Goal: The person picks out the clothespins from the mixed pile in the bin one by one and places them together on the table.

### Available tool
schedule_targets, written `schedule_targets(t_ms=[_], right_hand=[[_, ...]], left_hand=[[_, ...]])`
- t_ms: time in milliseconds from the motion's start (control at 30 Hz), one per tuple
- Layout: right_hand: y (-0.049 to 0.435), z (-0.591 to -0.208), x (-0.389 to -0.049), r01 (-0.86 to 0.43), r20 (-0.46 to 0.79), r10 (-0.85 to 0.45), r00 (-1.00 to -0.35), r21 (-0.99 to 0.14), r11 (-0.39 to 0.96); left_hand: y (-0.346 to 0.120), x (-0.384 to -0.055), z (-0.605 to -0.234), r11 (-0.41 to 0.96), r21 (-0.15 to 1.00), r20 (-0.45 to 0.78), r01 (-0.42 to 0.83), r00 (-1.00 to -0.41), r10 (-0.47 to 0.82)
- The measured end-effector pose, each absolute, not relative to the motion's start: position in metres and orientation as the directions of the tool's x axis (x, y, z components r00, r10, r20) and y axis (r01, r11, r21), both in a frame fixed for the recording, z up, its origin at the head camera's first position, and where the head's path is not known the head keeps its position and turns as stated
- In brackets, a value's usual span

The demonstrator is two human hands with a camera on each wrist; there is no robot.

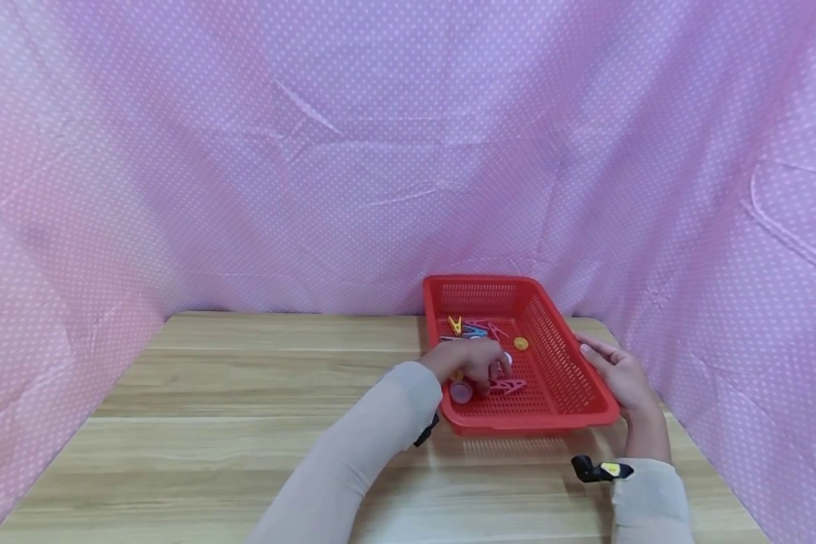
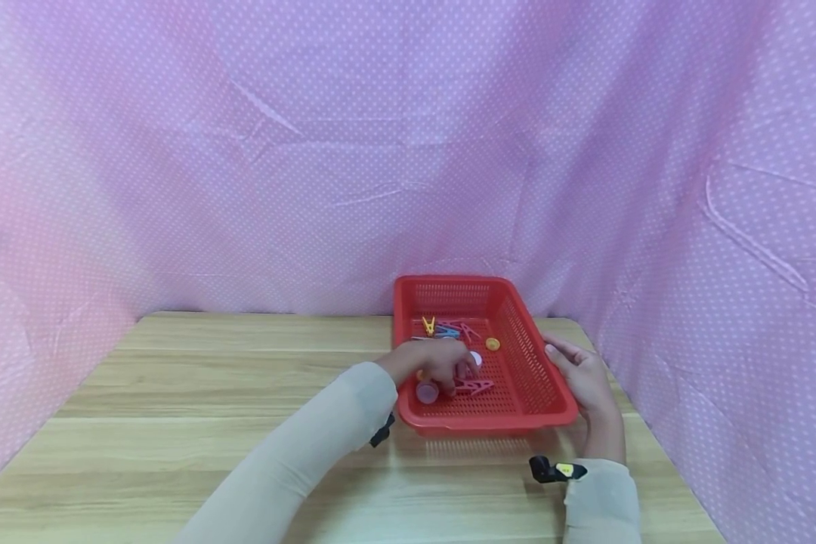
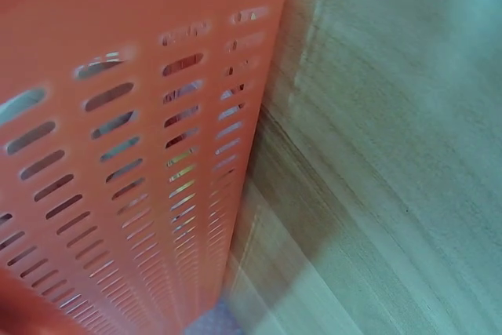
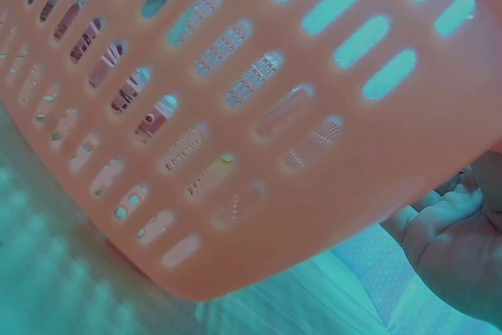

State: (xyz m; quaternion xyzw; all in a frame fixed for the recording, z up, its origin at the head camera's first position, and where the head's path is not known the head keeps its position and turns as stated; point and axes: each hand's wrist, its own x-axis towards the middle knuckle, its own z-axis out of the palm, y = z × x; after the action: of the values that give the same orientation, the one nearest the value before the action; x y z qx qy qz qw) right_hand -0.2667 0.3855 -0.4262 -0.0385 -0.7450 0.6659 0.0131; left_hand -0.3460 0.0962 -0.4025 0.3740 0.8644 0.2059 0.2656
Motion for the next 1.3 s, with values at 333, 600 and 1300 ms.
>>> schedule_targets(t_ms=[333,600,1300], right_hand=[[0.383,-0.423,-0.264,0.047,-0.039,0.073,-0.997,-0.993,0.112],[0.383,-0.424,-0.263,0.043,-0.032,0.077,-0.997,-0.989,0.139],[0.385,-0.426,-0.265,0.057,-0.046,0.085,-0.995,-0.991,0.124]], left_hand=[[0.097,-0.349,-0.401,0.549,0.595,-0.251,0.587,-0.514,0.821],[0.096,-0.353,-0.403,0.439,0.727,-0.176,0.528,-0.474,0.863],[0.076,-0.352,-0.374,0.290,0.835,-0.024,0.467,-0.497,0.868]])
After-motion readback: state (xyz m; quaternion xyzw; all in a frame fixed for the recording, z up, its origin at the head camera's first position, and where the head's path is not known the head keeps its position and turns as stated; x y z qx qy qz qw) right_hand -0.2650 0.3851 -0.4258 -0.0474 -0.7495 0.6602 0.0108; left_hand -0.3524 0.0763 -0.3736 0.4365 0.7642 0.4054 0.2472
